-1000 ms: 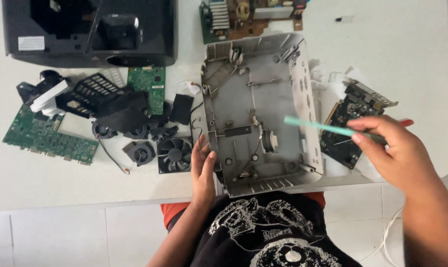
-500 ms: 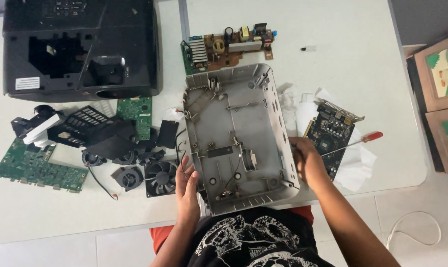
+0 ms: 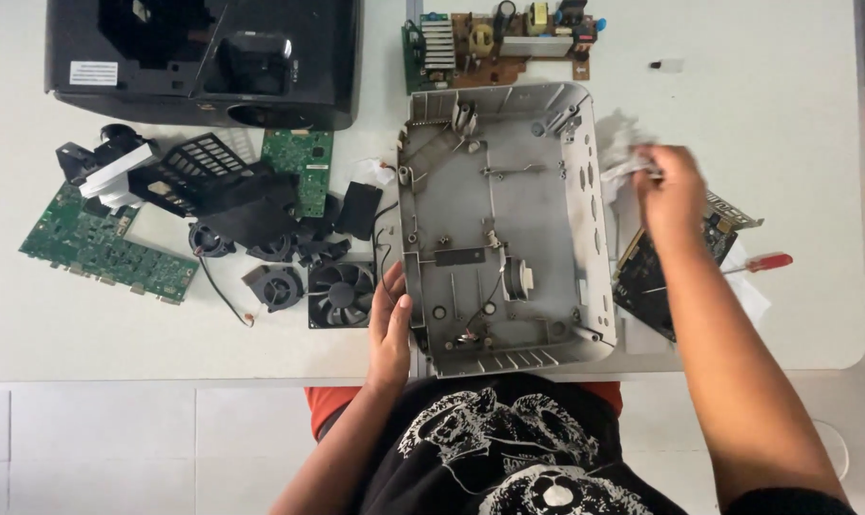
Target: Cleaning the interior of a disassembled projector casing using a toothbrush and a cloth to remove dust.
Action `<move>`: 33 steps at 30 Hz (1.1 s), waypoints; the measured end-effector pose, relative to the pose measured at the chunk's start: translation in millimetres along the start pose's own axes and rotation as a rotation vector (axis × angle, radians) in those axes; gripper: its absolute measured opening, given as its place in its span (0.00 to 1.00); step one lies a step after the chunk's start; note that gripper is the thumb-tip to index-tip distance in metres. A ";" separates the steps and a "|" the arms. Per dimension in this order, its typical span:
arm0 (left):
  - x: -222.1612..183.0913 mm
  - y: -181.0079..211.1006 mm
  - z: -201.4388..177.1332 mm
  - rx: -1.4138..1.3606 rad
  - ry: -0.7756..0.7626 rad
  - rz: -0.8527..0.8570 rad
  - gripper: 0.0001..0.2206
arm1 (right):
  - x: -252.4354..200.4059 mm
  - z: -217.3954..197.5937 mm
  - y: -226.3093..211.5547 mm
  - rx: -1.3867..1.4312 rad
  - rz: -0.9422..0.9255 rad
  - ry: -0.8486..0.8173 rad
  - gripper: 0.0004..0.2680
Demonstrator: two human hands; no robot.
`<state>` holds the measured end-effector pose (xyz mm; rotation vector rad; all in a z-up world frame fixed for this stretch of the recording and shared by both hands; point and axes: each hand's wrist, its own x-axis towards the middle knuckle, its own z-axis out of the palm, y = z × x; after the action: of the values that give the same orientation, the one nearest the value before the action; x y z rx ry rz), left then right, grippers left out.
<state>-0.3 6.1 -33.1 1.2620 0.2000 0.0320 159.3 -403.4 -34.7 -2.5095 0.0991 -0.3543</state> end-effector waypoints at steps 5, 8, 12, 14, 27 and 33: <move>-1.4 6.1 2.9 -0.005 -0.045 0.007 0.24 | -19.5 -61.6 -97.5 0.295 -0.112 0.153 0.15; 0.6 4.4 1.6 -0.009 -0.052 0.019 0.24 | -34.1 -50.9 -123.7 0.101 -0.236 0.035 0.15; 1.0 1.7 0.9 0.000 -0.062 0.047 0.24 | -42.7 9.8 -137.2 -0.264 -0.536 -0.088 0.10; -1.0 5.8 5.1 -0.001 -0.058 0.042 0.24 | -43.8 18.7 -155.0 -0.329 -0.480 -0.233 0.08; -1.2 -0.2 0.7 0.007 -0.044 0.035 0.24 | -34.3 -4.9 -167.0 -0.180 -0.363 -0.612 0.08; -0.7 -0.5 2.4 0.020 -0.069 0.063 0.24 | -88.3 41.8 -178.2 -0.407 -0.905 -0.332 0.03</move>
<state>-0.6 3.6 -32.8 1.2870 0.1014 0.0405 84.2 -221.0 14.2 -2.8285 -1.2298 -0.2703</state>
